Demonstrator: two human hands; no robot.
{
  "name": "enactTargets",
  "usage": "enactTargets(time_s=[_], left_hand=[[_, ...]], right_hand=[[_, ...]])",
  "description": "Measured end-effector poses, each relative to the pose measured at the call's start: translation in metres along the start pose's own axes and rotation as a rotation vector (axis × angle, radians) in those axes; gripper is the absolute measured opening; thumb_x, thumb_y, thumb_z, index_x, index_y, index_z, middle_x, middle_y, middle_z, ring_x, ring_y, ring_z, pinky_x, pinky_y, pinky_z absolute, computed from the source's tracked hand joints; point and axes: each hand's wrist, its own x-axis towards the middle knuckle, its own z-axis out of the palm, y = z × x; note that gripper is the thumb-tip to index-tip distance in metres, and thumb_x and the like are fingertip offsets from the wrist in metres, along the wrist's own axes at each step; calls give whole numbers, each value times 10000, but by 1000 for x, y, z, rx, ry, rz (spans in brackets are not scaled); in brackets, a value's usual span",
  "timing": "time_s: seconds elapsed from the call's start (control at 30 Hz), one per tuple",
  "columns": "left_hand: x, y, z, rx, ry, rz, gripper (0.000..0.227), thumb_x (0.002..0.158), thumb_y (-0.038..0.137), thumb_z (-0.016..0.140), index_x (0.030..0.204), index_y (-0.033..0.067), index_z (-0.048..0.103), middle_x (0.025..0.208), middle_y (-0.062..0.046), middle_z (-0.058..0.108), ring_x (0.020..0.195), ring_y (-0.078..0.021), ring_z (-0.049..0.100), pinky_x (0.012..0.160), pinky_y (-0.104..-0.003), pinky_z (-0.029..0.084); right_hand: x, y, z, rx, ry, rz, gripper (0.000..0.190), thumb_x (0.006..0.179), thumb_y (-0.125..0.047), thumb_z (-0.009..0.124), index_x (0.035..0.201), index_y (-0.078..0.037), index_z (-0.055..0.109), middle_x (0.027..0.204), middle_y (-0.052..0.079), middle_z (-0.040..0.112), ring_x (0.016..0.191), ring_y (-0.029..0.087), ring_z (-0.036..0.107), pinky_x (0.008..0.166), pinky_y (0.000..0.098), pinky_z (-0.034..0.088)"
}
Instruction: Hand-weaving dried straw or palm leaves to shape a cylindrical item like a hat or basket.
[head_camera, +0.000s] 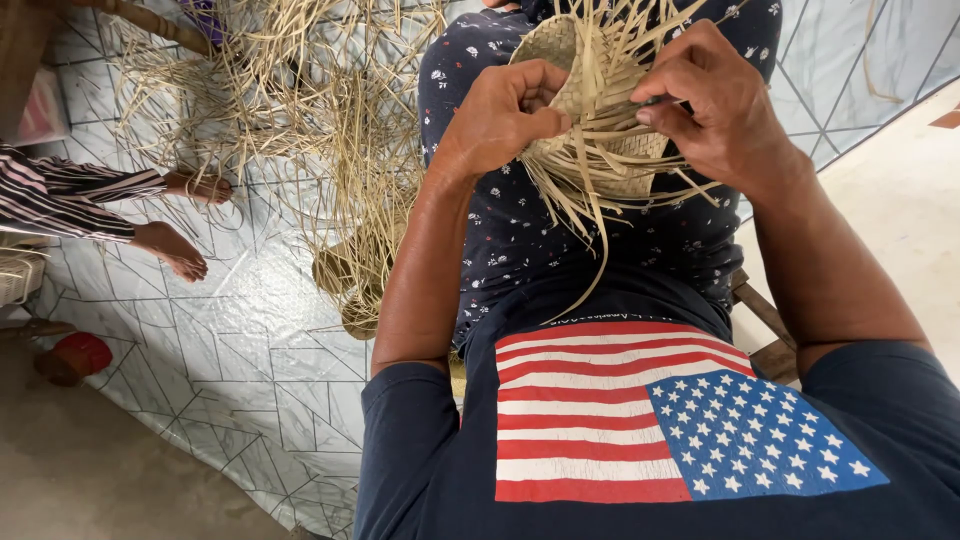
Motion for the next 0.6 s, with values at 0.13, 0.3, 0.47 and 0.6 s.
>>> enactTargets(time_s=[0.13, 0.3, 0.47, 0.6], left_hand=[[1, -6, 1, 58, 6, -6, 194, 718, -51, 655, 909, -16, 648, 648, 0, 561, 495, -53, 413, 448, -176, 316], [-2, -3, 1, 174, 21, -16, 194, 744, -5, 642, 936, 17, 635, 650, 28, 508, 523, -56, 393, 482, -190, 324], [-2, -6, 6, 286, 15, 80, 187, 745, 37, 669, 928, 42, 631, 645, 33, 485, 540, -70, 376, 503, -220, 329], [-2, -9, 4, 271, 16, 39, 210, 750, 22, 683, 956, 38, 643, 651, 33, 500, 538, -65, 380, 500, -212, 321]], right_hand=[[-5, 8, 13, -14, 64, -104, 140, 906, 139, 710, 958, 51, 614, 990, 123, 459, 646, 124, 356, 555, 262, 303], [-15, -6, 16, -261, 64, -154, 100, 937, 70, 677, 987, 29, 601, 957, 112, 441, 752, 166, 418, 575, 253, 356], [-12, -2, 6, -25, 10, 71, 82, 942, 184, 578, 959, 109, 608, 784, 148, 574, 490, 132, 400, 381, 231, 281], [0, 1, -4, -75, -29, 72, 114, 868, 135, 678, 916, 34, 658, 833, 103, 530, 609, 148, 436, 519, 272, 340]])
